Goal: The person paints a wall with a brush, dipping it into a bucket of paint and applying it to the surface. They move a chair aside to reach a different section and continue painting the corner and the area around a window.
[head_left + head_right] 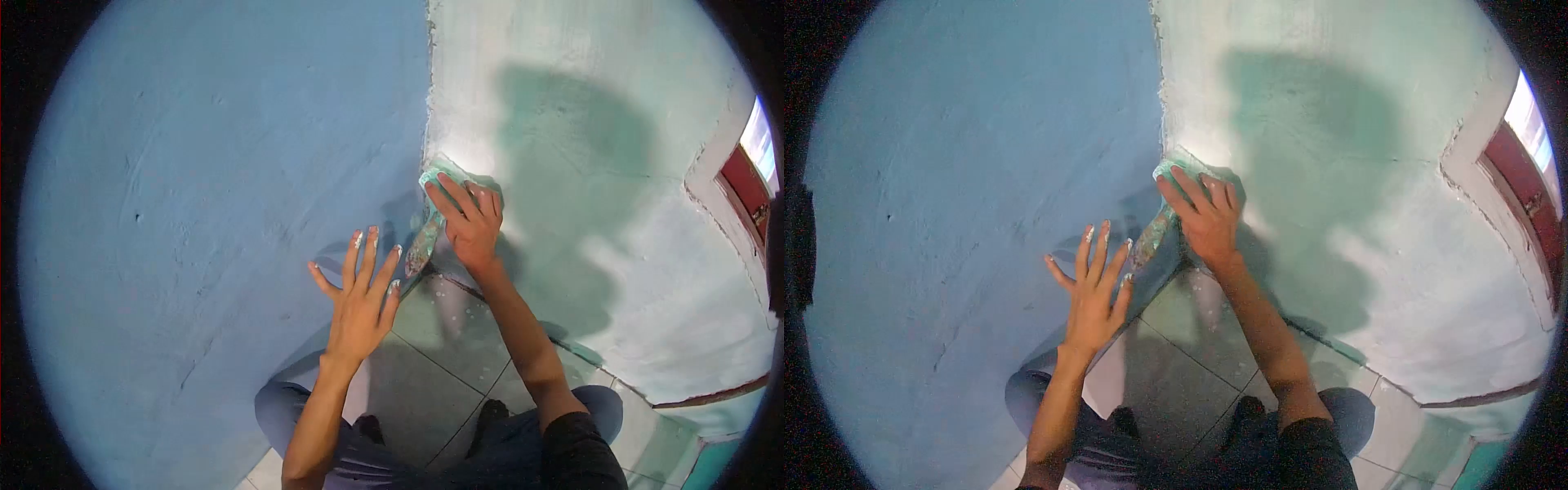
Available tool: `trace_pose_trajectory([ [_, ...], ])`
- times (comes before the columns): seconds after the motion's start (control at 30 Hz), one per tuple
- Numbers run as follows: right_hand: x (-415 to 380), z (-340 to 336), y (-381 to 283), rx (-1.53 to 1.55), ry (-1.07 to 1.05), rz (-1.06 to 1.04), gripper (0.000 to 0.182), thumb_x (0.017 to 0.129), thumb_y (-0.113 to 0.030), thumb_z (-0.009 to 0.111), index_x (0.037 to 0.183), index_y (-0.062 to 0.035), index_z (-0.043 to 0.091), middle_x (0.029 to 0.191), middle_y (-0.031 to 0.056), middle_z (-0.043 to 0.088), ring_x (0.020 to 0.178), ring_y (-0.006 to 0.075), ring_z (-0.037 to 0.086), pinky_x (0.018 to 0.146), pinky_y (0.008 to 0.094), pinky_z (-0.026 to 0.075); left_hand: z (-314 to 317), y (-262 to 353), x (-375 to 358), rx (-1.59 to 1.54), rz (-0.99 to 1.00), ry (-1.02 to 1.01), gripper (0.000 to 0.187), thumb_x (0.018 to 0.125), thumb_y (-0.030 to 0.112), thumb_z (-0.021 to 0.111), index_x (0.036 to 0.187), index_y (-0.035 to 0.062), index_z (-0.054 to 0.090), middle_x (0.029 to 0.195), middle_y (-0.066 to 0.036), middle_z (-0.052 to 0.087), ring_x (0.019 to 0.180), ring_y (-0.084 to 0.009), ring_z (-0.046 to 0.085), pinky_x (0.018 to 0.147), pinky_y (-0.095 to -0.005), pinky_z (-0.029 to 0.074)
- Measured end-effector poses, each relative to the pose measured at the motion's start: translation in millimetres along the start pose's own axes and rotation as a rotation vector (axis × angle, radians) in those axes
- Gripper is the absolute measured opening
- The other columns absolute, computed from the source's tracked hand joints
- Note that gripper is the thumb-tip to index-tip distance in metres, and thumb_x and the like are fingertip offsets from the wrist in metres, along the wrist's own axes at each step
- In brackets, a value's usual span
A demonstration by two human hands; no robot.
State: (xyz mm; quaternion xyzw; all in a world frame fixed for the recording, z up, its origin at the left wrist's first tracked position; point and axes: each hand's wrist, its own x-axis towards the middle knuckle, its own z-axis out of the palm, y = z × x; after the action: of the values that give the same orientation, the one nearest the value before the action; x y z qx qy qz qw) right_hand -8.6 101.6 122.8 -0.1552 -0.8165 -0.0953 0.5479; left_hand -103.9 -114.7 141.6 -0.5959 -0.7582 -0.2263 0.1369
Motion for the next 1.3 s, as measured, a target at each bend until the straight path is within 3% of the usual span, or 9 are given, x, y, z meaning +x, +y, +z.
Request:
trace_pose_trajectory([
  [0.1, -59, 34, 8, -0.132, -0.115, -0.080, 0.048, 0.085, -0.014, 0.065, 0.132, -0.0247, 0.067, 0.132, -0.0004, 0.065, 0.103, 0.0256, 0.060, 0.085, 0.0411, 0.047, -4, 0, 3, 0.008, 0.024, 0.015, 0.052, 0.093, 0.018, 0.060, 0.145, 0.0180, 0.053, 0.166, -0.012, 0.027, 0.155, -0.0312, 0.020, 0.108, -0.0771, -0.012],
  [0.27, -140, 48, 18, -0.018, -0.508, 0.039, 0.051, 0.079, -0.005, 0.068, 0.127, -0.0229, 0.069, 0.126, -0.0001, 0.067, 0.102, 0.0234, 0.059, 0.085, 0.0405, 0.048, -5, 3, 2, -0.004, 0.014, 0.038, 0.047, 0.093, 0.019, 0.060, 0.140, 0.0183, 0.058, 0.165, -0.010, 0.030, 0.154, -0.0319, 0.020, 0.110, -0.0723, -0.017],
  [0.53, 71, -20, 23, -0.062, -0.050, -0.141, 0.053, 0.078, -0.005, 0.066, 0.128, -0.0211, 0.068, 0.130, -0.0021, 0.065, 0.097, 0.0256, 0.060, 0.083, 0.0411, 0.048, 3, 24, 11, -0.074, -0.056, 0.242, 0.048, 0.093, 0.015, 0.059, 0.141, 0.0111, 0.055, 0.163, -0.014, 0.033, 0.154, -0.0340, 0.021, 0.112, -0.0686, -0.018],
  [0.67, 69, -12, 40, -0.225, 0.055, -0.255, 0.051, 0.082, -0.010, 0.062, 0.131, -0.0221, 0.066, 0.134, -0.0027, 0.064, 0.100, 0.0257, 0.062, 0.084, 0.0397, 0.048, 14, 13, 12, -0.081, -0.044, 0.346, 0.051, 0.090, 0.014, 0.059, 0.141, 0.0089, 0.055, 0.162, -0.016, 0.035, 0.153, -0.0335, 0.024, 0.113, -0.0685, -0.016],
  [0.87, -138, 36, 37, -0.077, -0.452, -0.124, 0.049, 0.086, -0.009, 0.064, 0.133, -0.0223, 0.065, 0.134, 0.0029, 0.063, 0.113, 0.0272, 0.058, 0.091, 0.0462, 0.047, 6, 5, 6, -0.014, -0.034, 0.199, 0.052, 0.091, 0.013, 0.058, 0.142, 0.0116, 0.055, 0.162, -0.018, 0.033, 0.154, -0.0323, 0.021, 0.114, -0.0680, -0.014],
  [0.93, -165, 32, 29, -0.038, -0.863, 0.074, 0.049, 0.085, -0.004, 0.064, 0.131, -0.0206, 0.066, 0.133, 0.0030, 0.064, 0.115, 0.0281, 0.057, 0.092, 0.0475, 0.047, 1, 12, 4, -0.018, -0.054, 0.128, 0.053, 0.091, 0.013, 0.058, 0.144, 0.0113, 0.053, 0.164, -0.017, 0.031, 0.155, -0.0336, 0.019, 0.115, -0.0678, -0.013],
  [1.13, -88, 11, 35, 0.031, -0.544, 0.022, 0.049, 0.088, -0.003, 0.062, 0.133, -0.0241, 0.065, 0.133, 0.0029, 0.064, 0.116, 0.0279, 0.057, 0.094, 0.0468, 0.046, 32, 0, -4, -0.032, -0.117, -0.118, 0.061, 0.094, 0.017, 0.060, 0.152, 0.0121, 0.043, 0.169, -0.016, 0.014, 0.157, -0.0356, 0.007, 0.116, -0.0710, -0.006],
  [1.2, -72, 6, 29, -0.049, -0.224, -0.111, 0.052, 0.088, -0.003, 0.062, 0.135, -0.0256, 0.064, 0.134, 0.0019, 0.064, 0.116, 0.0277, 0.057, 0.092, 0.0445, 0.047, 54, -4, -10, -0.039, -0.114, -0.209, 0.064, 0.095, 0.017, 0.061, 0.154, 0.0121, 0.040, 0.169, -0.016, 0.010, 0.157, -0.0359, 0.004, 0.115, -0.0722, -0.005],
  [1.3, -130, 33, 28, -0.068, -0.280, -0.028, 0.053, 0.087, -0.003, 0.064, 0.135, -0.0267, 0.064, 0.135, 0.0008, 0.063, 0.115, 0.0281, 0.057, 0.094, 0.0448, 0.047, 90, -10, -29, -0.058, -0.100, -0.272, 0.067, 0.094, 0.016, 0.061, 0.156, 0.0127, 0.035, 0.169, -0.018, 0.007, 0.157, -0.0359, 0.002, 0.115, -0.0726, -0.006],
])
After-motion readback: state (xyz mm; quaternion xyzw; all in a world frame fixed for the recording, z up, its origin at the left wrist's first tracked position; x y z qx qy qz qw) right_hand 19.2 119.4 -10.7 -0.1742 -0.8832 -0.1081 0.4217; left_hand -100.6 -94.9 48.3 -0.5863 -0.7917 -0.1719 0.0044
